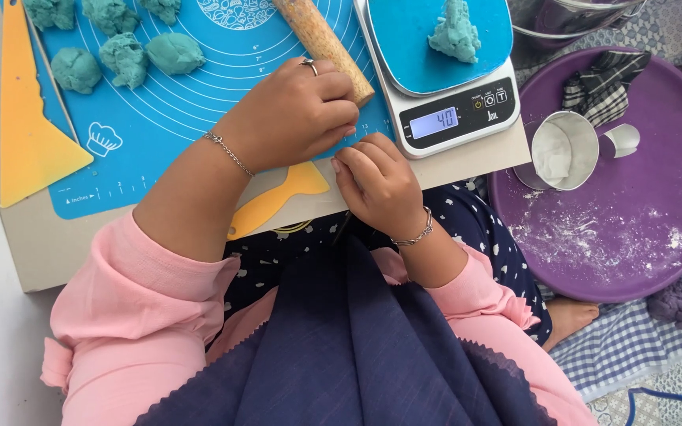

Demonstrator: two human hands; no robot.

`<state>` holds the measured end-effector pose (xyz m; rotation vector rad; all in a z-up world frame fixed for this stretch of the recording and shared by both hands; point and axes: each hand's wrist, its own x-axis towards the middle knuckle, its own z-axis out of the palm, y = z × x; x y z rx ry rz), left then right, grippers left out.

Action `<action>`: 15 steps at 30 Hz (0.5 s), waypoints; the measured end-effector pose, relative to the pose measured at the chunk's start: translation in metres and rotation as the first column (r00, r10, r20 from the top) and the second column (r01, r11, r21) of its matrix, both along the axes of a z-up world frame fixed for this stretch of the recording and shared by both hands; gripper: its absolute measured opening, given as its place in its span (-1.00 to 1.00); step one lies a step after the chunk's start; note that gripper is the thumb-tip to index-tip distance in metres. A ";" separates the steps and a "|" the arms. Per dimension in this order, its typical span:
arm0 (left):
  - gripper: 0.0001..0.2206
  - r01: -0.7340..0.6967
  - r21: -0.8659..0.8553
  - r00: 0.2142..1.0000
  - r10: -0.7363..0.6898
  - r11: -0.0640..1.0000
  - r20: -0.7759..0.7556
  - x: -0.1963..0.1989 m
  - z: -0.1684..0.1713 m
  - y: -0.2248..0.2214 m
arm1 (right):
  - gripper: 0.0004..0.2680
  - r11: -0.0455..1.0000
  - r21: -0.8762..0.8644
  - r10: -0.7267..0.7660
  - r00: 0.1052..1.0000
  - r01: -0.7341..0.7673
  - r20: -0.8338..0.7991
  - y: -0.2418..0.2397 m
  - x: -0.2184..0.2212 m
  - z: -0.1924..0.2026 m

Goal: Weighing and portioning blue dough using a digital scale on a silicone mat.

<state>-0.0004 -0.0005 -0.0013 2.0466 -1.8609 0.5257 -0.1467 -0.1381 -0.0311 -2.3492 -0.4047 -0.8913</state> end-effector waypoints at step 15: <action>-0.79 0.008 -0.121 1.000 -0.009 0.993 -0.006 -0.007 -0.003 -0.004 | -0.72 0.859 -0.045 -0.510 0.860 0.510 0.008 -0.069 0.036 0.016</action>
